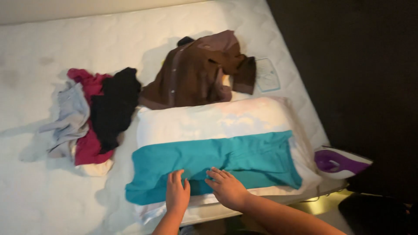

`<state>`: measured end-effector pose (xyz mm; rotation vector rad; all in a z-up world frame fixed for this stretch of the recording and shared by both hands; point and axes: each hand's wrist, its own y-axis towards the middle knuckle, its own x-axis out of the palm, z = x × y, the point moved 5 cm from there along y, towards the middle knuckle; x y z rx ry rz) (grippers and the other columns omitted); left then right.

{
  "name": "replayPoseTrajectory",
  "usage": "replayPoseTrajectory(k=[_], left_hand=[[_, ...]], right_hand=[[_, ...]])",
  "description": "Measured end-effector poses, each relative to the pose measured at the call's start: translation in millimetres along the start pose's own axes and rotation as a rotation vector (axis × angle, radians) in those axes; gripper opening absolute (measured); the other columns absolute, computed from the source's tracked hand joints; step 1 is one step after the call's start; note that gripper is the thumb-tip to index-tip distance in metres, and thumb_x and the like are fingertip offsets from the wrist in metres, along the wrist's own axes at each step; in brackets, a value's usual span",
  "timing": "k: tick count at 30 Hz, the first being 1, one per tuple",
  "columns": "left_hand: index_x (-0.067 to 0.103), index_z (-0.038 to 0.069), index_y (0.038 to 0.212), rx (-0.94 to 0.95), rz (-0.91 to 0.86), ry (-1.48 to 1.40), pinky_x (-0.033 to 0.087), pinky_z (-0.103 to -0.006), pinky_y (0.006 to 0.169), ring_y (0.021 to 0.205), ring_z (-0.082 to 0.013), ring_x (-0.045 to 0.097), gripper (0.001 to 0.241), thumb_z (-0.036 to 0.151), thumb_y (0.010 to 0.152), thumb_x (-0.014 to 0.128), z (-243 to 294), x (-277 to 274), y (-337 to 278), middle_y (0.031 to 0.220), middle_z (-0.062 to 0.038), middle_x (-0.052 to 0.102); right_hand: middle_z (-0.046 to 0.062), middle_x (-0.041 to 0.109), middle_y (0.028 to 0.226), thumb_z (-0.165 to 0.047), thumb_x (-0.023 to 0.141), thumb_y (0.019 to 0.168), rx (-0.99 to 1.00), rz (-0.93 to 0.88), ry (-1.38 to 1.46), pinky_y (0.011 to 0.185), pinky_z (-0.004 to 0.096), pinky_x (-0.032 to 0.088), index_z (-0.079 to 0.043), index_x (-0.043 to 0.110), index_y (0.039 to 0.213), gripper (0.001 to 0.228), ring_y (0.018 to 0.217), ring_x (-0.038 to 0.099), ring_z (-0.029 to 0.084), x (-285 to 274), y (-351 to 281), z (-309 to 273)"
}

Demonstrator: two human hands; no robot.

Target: The person irons a teal short-sleeved shirt on a bed using a purple iron, smoothing the fabric and sleeves. After ironing, they fold the shirt and place it on a stack of other folded clothes on a nearby surface.

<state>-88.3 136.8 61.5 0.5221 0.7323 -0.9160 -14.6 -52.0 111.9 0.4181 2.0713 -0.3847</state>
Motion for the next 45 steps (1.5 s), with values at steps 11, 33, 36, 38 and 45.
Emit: replayPoseTrajectory(k=[11,33,36,38,45], left_hand=[[0.061,0.008,0.128,-0.398,0.116,0.063,0.047,-0.0521,0.097,0.120,-0.0406,0.056,0.048,0.032,0.087,0.070,-152,-77,26,0.130,-0.019,0.058],[0.052,0.011,0.140,-0.870,-0.226,-0.978,0.057,-0.0459,0.083,0.103,-0.0293,0.067,0.058,0.017,0.085,0.068,-203,-82,36,0.117,-0.012,0.068],[0.051,0.012,0.144,-0.587,-0.166,-0.858,0.055,-0.0398,0.087,0.105,-0.0245,0.067,0.062,0.013,0.084,0.067,-159,-84,41,0.120,-0.011,0.069],[0.052,0.011,0.143,-0.447,-0.214,-0.809,0.056,-0.0385,0.086,0.103,-0.0242,0.067,0.064,0.010,0.081,0.067,-124,-64,40,0.121,-0.011,0.069],[0.056,0.003,0.134,0.165,-0.543,-0.666,0.050,-0.0349,0.101,0.120,-0.0246,0.061,0.051,0.010,0.088,0.076,-6,-4,-3,0.135,-0.015,0.057]], right_hand=[[0.017,0.040,0.156,-0.013,0.064,0.088,0.064,-0.043,0.011,0.117,0.051,0.030,-0.005,0.056,0.140,0.053,0.149,0.030,0.036,61,83,-86],[0.013,0.055,0.146,-0.028,0.068,0.092,0.295,0.093,0.337,0.114,0.041,0.043,-0.009,0.062,0.138,0.050,0.135,0.052,0.032,74,113,-77],[0.012,0.058,0.147,-0.036,0.063,0.099,0.314,0.134,0.728,0.115,0.040,0.043,-0.009,0.057,0.145,0.054,0.137,0.055,0.028,81,115,-56],[0.009,0.058,0.148,-0.039,0.060,0.099,0.366,0.146,1.014,0.113,0.040,0.044,-0.010,0.051,0.149,0.059,0.137,0.055,0.025,67,113,-53],[0.016,0.064,0.128,-0.028,0.064,0.095,0.844,0.261,1.639,0.096,0.043,0.052,-0.014,0.032,0.159,0.073,0.115,0.060,0.026,75,84,7]])
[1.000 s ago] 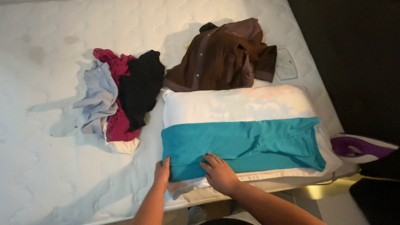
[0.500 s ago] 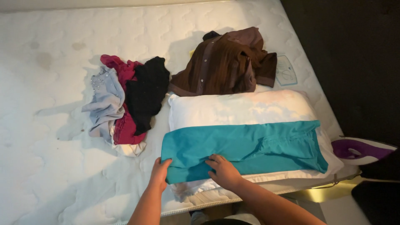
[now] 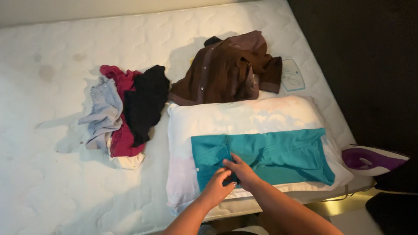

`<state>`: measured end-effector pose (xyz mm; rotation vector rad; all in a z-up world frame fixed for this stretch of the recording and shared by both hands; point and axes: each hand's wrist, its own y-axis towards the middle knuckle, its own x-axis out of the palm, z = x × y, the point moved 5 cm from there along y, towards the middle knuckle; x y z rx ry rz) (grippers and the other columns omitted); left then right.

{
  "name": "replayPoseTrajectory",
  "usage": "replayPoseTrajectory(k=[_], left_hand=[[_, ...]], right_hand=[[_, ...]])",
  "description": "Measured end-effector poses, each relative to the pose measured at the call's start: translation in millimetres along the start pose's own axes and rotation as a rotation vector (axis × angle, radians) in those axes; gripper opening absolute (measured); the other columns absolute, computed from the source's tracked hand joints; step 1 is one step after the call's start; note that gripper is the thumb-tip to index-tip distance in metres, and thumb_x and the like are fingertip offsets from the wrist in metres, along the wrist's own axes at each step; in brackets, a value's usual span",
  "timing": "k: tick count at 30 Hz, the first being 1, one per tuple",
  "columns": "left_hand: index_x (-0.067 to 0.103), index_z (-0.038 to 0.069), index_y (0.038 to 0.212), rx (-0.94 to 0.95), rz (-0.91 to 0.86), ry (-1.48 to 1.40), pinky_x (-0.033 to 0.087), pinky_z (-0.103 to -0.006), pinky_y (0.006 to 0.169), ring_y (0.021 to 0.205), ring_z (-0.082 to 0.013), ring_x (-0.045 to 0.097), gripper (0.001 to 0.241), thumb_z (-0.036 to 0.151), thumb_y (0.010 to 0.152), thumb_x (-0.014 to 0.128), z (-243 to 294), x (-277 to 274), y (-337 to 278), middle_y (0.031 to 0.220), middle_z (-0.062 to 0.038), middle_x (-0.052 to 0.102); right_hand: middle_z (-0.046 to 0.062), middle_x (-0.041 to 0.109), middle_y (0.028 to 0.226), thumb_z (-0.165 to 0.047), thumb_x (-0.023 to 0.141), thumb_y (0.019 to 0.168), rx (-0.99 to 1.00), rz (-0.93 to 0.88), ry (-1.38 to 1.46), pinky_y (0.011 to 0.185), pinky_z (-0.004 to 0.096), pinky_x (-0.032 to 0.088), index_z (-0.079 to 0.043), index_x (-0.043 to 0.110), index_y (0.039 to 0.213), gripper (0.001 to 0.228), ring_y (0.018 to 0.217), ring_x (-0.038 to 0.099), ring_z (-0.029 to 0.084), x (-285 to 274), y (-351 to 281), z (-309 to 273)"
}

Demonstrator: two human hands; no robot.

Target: The person irons a teal short-sleeved shirt on a bed using a purple iron, smoothing the fabric and sleeves. After ironing, they fold the shirt and place it on a stack of other folded clothes on a nearby surface.

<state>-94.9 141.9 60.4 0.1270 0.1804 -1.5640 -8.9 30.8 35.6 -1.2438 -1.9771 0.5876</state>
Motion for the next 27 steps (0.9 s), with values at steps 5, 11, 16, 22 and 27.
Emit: replayPoseTrajectory(k=[5,11,16,22,27], left_hand=[[0.067,0.006,0.123,-0.094,0.134,0.027,0.053,-0.0338,0.097,0.113,-0.0222,0.066,0.033,0.011,0.090,0.071,-36,-6,-6,0.124,-0.010,0.066],[0.069,0.009,0.117,-0.256,0.346,0.093,0.055,-0.0333,0.087,0.098,-0.0202,0.070,0.028,0.008,0.089,0.066,-57,-41,-10,0.112,-0.008,0.068],[0.066,0.009,0.117,-0.214,0.445,0.200,0.055,-0.0350,0.086,0.097,-0.0214,0.064,0.029,0.006,0.088,0.067,-60,-44,-5,0.115,-0.010,0.061],[0.065,0.011,0.118,-0.151,0.458,0.460,0.051,-0.0426,0.097,0.113,-0.0321,0.059,0.035,0.006,0.084,0.070,4,-53,8,0.127,-0.013,0.056],[0.062,0.011,0.128,0.092,0.315,0.716,0.044,-0.0491,0.104,0.131,-0.0406,0.048,0.050,0.005,0.080,0.072,53,-47,30,0.146,-0.019,0.048]], right_hand=[[0.013,0.067,0.128,-0.005,0.068,0.090,-0.208,-0.035,-0.252,0.095,0.037,0.053,-0.009,0.041,0.154,0.070,0.112,0.063,0.022,-30,42,18],[0.011,0.064,0.140,0.001,0.067,0.090,-0.405,0.073,-0.386,0.101,0.032,0.050,-0.008,0.047,0.152,0.066,0.122,0.061,0.018,-68,34,25],[0.013,0.062,0.144,0.000,0.068,0.090,-0.535,0.231,-0.531,0.104,0.033,0.048,-0.012,0.047,0.153,0.067,0.126,0.060,0.019,-113,5,19],[0.018,0.062,0.130,0.002,0.065,0.089,-0.565,0.448,-0.634,0.094,0.036,0.054,-0.017,0.054,0.147,0.062,0.108,0.064,0.029,-73,-64,-33],[0.019,0.056,0.143,-0.001,0.069,0.082,-1.081,0.223,-1.289,0.103,0.044,0.046,-0.013,0.063,0.134,0.054,0.131,0.053,0.038,5,-86,-81]])
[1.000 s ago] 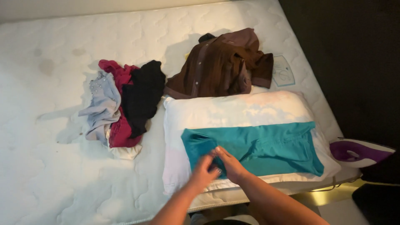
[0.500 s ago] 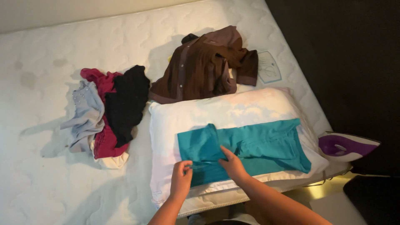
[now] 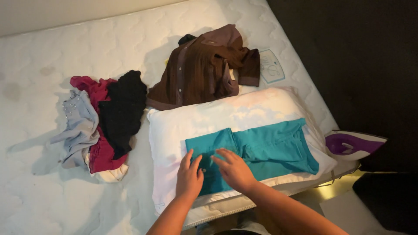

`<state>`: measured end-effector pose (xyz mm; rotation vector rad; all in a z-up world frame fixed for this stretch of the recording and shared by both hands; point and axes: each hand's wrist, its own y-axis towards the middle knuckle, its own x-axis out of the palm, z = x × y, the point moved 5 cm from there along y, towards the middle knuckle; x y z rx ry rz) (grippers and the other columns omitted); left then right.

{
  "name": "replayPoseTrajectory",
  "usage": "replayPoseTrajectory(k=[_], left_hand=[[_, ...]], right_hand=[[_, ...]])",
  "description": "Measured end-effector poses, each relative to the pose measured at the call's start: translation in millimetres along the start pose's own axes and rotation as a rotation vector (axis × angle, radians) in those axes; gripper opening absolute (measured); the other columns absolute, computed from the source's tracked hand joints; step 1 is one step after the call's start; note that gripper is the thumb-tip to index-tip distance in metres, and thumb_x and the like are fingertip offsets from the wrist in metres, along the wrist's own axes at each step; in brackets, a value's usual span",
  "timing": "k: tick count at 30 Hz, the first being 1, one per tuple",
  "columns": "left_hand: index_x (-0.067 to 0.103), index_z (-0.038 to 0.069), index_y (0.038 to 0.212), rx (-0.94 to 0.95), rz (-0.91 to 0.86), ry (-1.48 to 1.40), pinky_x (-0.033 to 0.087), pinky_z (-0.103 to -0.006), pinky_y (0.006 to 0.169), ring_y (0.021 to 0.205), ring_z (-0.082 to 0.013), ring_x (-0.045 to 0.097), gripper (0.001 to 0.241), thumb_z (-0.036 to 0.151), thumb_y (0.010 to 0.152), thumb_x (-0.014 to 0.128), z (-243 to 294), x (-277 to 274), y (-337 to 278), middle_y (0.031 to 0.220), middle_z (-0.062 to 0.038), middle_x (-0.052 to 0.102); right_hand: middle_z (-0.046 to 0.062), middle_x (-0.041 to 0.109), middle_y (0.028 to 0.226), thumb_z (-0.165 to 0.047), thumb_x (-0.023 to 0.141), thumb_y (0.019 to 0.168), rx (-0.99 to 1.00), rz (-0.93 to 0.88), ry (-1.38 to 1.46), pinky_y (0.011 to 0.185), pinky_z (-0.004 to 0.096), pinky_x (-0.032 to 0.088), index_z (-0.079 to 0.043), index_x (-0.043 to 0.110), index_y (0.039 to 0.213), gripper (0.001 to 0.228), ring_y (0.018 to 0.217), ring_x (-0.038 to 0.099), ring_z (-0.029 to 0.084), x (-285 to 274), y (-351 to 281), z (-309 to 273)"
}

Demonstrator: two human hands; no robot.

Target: The person irons a teal short-sleeved shirt on a bed using a purple iron, smoothing the fabric and sleeves. After ironing, they fold the shirt and place it on a stack of other folded clothes on a nearby surface.

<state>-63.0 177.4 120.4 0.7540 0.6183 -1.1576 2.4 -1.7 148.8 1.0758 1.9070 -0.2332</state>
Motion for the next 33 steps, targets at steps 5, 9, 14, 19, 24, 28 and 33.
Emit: replayPoseTrajectory(k=[5,9,14,19,24,28,33], left_hand=[[0.053,0.005,0.137,-0.242,0.110,-0.217,0.048,-0.0465,0.099,0.120,-0.0379,0.056,0.062,0.007,0.079,0.075,-51,47,-14,0.133,-0.021,0.055],[0.055,0.008,0.132,-0.651,-0.089,-0.576,0.055,-0.0391,0.088,0.100,-0.0250,0.071,0.052,0.008,0.083,0.074,-93,88,-36,0.112,-0.013,0.072],[0.057,0.006,0.131,-0.593,-0.221,-0.818,0.056,-0.0358,0.083,0.095,-0.0216,0.069,0.046,0.004,0.086,0.068,-45,115,-36,0.108,-0.011,0.072],[0.051,0.011,0.139,-0.377,-0.554,-0.995,0.054,-0.0281,0.096,0.110,-0.0132,0.066,0.053,0.003,0.088,0.065,70,91,-21,0.121,-0.006,0.066],[0.053,0.009,0.143,-0.332,-0.461,-1.056,0.053,-0.0328,0.095,0.111,-0.0175,0.065,0.051,0.007,0.093,0.062,60,143,-18,0.135,-0.006,0.063],[0.060,0.007,0.137,-0.357,-0.243,-0.812,0.052,-0.0350,0.100,0.111,-0.0212,0.067,0.047,0.010,0.091,0.069,21,188,-19,0.131,-0.010,0.067],[0.054,0.002,0.138,-0.522,-0.198,-0.618,0.051,-0.0363,0.096,0.111,-0.0211,0.063,0.060,0.019,0.085,0.076,13,223,-9,0.126,-0.010,0.060]], right_hand=[[0.019,0.053,0.147,-0.006,0.070,0.081,0.066,-0.048,-0.062,0.110,0.046,0.040,-0.004,0.058,0.137,0.057,0.139,0.047,0.040,32,-9,41],[0.017,0.056,0.145,-0.010,0.070,0.086,0.256,-0.031,0.102,0.110,0.042,0.045,-0.006,0.060,0.137,0.053,0.135,0.052,0.036,17,-23,21],[0.013,0.059,0.135,-0.021,0.072,0.090,0.542,-0.104,0.655,0.098,0.037,0.053,-0.010,0.051,0.144,0.059,0.122,0.061,0.024,39,-42,27],[0.006,0.074,0.105,-0.024,0.066,0.096,0.790,-0.020,1.126,0.083,0.031,0.055,-0.012,0.054,0.138,0.046,0.095,0.068,0.015,45,-56,84],[-0.001,0.068,0.092,-0.022,0.062,0.102,0.835,0.209,1.041,0.073,0.027,0.049,-0.005,0.071,0.117,0.025,0.083,0.057,0.009,10,-86,178],[-0.001,0.067,0.089,-0.025,0.061,0.102,0.881,0.208,0.955,0.072,0.028,0.048,-0.007,0.072,0.117,0.025,0.080,0.055,0.010,-38,-106,233],[0.000,0.069,0.097,-0.027,0.059,0.101,0.948,0.235,0.931,0.081,0.030,0.051,-0.008,0.070,0.126,0.033,0.088,0.059,0.012,-88,-128,279]])
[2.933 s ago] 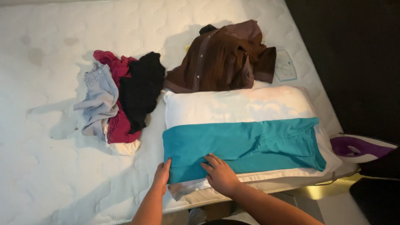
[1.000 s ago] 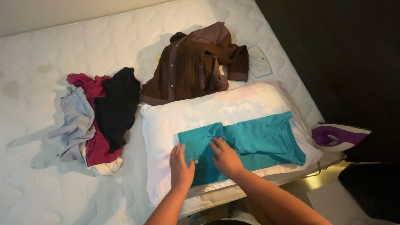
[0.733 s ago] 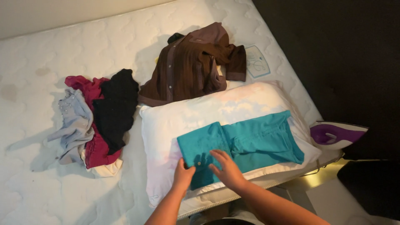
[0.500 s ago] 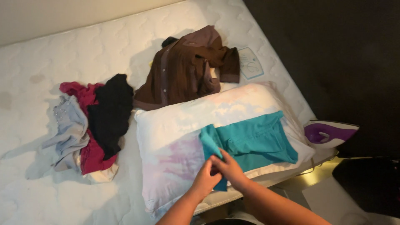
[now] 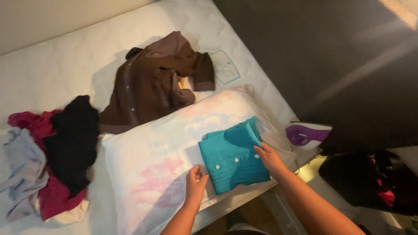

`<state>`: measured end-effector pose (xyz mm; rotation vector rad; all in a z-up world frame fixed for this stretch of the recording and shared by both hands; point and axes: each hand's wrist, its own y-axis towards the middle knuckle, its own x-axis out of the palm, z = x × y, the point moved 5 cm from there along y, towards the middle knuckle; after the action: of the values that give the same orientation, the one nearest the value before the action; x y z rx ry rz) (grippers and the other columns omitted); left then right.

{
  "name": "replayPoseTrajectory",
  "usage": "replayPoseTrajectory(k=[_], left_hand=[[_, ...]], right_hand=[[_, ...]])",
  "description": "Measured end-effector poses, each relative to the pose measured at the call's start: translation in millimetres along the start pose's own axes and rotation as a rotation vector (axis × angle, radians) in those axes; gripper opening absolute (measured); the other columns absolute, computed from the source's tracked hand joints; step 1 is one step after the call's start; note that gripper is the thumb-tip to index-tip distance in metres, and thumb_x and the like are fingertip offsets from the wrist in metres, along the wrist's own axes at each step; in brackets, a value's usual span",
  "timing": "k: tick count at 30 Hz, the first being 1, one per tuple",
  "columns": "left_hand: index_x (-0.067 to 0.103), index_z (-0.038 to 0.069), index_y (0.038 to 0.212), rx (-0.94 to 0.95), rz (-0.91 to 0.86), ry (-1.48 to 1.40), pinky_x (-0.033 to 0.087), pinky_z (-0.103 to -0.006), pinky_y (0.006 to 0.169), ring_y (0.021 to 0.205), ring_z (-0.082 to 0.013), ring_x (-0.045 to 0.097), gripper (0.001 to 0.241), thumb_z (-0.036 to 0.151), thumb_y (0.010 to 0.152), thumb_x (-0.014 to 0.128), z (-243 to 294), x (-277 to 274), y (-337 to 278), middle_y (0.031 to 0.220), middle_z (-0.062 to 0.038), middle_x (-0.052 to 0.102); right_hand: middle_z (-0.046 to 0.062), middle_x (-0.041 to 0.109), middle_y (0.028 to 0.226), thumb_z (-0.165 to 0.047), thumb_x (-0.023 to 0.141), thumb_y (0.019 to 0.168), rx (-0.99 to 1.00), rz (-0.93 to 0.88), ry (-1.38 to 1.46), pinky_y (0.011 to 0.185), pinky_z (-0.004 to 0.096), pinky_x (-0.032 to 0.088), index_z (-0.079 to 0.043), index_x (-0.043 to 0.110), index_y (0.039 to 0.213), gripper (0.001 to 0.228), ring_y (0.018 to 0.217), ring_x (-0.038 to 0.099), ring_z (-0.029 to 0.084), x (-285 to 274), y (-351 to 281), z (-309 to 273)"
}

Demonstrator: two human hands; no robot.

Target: The person irons a teal short-sleeved shirt on a bed using a purple iron, smoothing the fabric and sleeves. After ironing, they fold the shirt and place it on a stack of other folded clothes on a nearby surface.

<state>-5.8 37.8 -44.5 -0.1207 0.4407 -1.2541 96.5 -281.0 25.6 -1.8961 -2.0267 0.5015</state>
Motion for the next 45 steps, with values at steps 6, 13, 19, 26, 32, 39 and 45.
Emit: replayPoseTrajectory(k=[6,13,19,26,32,39,45], left_hand=[[0.052,-0.001,0.136,-0.048,0.009,-0.034,0.056,-0.0377,0.091,0.102,-0.0242,0.067,0.063,0.021,0.084,0.079,27,29,9,0.116,-0.015,0.068],[0.051,0.000,0.135,-0.275,-0.079,-0.084,0.055,-0.0390,0.091,0.105,-0.0252,0.069,0.057,0.013,0.084,0.074,109,58,-3,0.119,-0.015,0.070],[0.063,0.003,0.126,0.076,-0.490,-0.011,0.058,-0.0414,0.088,0.101,-0.0281,0.071,0.047,0.015,0.081,0.072,199,106,-64,0.114,-0.018,0.073],[0.059,0.009,0.139,0.598,-0.792,0.230,0.056,-0.0389,0.083,0.099,-0.0261,0.063,0.057,0.014,0.084,0.072,242,79,-138,0.112,-0.013,0.060],[0.068,0.002,0.127,0.341,-0.592,-0.053,0.055,-0.0339,0.087,0.096,-0.0182,0.064,0.031,0.016,0.100,0.067,161,-8,-89,0.111,-0.011,0.068],[0.057,0.005,0.139,-0.160,-0.749,-0.460,0.054,-0.0383,0.099,0.118,-0.0221,0.066,0.049,0.022,0.094,0.066,214,-72,-135,0.133,-0.012,0.068],[0.061,-0.003,0.136,-0.111,-0.817,-0.446,0.055,-0.0407,0.093,0.112,-0.0255,0.067,0.048,0.026,0.097,0.060,242,-103,-163,0.129,-0.018,0.070]], right_hand=[[0.005,0.071,0.104,-0.029,0.060,0.101,-0.004,0.102,-0.120,0.088,0.033,0.051,-0.007,0.068,0.129,0.036,0.096,0.062,0.016,-44,29,12],[0.009,0.072,0.109,-0.031,0.065,0.094,-0.370,0.301,-0.462,0.088,0.035,0.056,-0.008,0.065,0.124,0.038,0.099,0.070,0.021,-54,-9,16],[0.008,0.071,0.118,-0.053,0.056,0.089,0.515,-0.117,0.404,0.087,0.046,0.054,-0.025,0.061,0.129,0.050,0.100,0.070,0.028,-29,-83,-7],[0.009,0.069,0.123,-0.052,0.055,0.090,0.391,-0.114,0.521,0.091,0.047,0.053,-0.021,0.059,0.133,0.053,0.104,0.069,0.028,14,-102,-52],[0.009,0.068,0.127,-0.052,0.054,0.092,0.259,-0.053,0.638,0.094,0.047,0.052,-0.018,0.057,0.137,0.056,0.108,0.068,0.028,38,-144,-57],[0.010,0.066,0.132,-0.051,0.053,0.094,0.112,-0.005,0.739,0.098,0.047,0.051,-0.015,0.055,0.141,0.060,0.112,0.067,0.028,83,-218,-51],[0.011,0.065,0.136,-0.050,0.053,0.095,-0.029,0.058,0.838,0.101,0.047,0.050,-0.012,0.053,0.144,0.062,0.116,0.066,0.028,98,-277,-53]])
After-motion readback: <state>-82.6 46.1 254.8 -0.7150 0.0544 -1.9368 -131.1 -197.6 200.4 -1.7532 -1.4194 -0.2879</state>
